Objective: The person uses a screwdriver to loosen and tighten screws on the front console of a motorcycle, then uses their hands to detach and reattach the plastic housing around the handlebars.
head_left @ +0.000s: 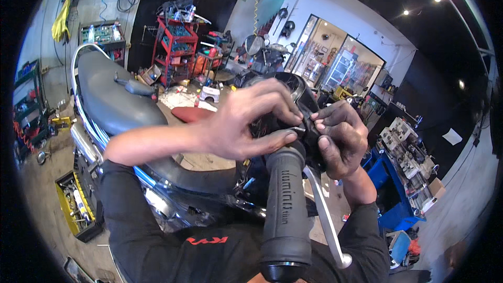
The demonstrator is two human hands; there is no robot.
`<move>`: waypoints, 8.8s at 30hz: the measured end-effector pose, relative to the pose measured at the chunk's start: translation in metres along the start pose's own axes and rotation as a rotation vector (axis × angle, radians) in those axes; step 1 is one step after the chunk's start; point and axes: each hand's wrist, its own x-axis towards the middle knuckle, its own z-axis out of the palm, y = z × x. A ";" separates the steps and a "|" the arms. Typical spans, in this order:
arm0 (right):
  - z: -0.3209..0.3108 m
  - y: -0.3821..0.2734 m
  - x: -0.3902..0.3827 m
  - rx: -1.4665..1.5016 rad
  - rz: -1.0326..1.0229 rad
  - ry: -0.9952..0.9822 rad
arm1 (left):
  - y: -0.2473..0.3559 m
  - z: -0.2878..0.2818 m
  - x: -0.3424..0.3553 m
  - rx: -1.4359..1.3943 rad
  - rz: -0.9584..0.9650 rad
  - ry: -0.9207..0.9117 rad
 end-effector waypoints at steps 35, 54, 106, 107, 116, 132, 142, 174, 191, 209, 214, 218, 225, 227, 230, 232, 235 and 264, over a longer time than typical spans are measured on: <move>-0.001 0.000 -0.009 0.012 0.162 0.076 | -0.014 0.040 0.005 -0.296 -0.036 0.307; -0.005 -0.011 0.000 -0.125 0.079 0.053 | -0.006 0.034 0.011 -0.178 -0.143 0.070; 0.005 0.017 -0.047 -0.094 -0.035 0.248 | 0.000 0.037 0.016 -0.304 -0.198 0.069; 0.011 0.021 -0.062 -0.101 -0.006 0.259 | -0.004 0.040 0.013 -0.303 -0.172 0.092; 0.009 0.014 -0.058 -0.197 0.021 0.232 | -0.001 0.040 0.018 -0.307 -0.217 0.056; -0.015 0.034 -0.058 -0.102 -0.019 0.231 | -0.015 0.060 0.036 -0.169 -0.137 0.022; -0.023 0.043 -0.059 0.116 -0.073 0.211 | -0.002 0.067 0.029 -0.316 -0.400 0.122; 0.005 0.140 -0.151 0.146 0.007 0.160 | -0.002 0.067 0.017 -0.128 -0.282 0.239; -0.034 0.010 -0.188 -0.125 0.469 0.083 | 0.042 0.086 0.018 -0.041 -0.629 0.241; -0.089 -0.249 -0.374 0.089 0.840 0.217 | 0.026 0.069 0.011 -0.034 -0.527 0.139; -0.063 -0.247 -0.393 0.242 0.938 0.419 | 0.015 0.074 0.003 -0.113 -0.479 0.210; -0.061 -0.231 -0.391 0.190 0.896 0.322 | 0.014 0.074 0.000 -0.221 -0.532 0.252; -0.085 -0.158 -0.332 0.071 0.721 0.264 | 0.023 0.087 0.008 -0.188 -0.531 0.298; -0.083 -0.119 -0.300 -0.068 0.551 0.406 | 0.026 0.089 0.011 -0.191 -0.536 0.288; -0.089 -0.062 -0.202 -0.018 0.371 0.254 | 0.023 0.077 0.001 -0.151 -0.543 0.303; -0.090 -0.044 -0.148 -0.043 0.312 0.393 | 0.028 0.076 0.004 -0.152 -0.544 0.289; -0.083 -0.007 -0.091 -0.064 0.132 0.600 | 0.025 0.067 0.007 -0.147 -0.573 0.221; -0.006 0.044 -0.056 0.110 0.184 0.464 | -0.019 0.031 0.015 -0.444 -0.525 0.003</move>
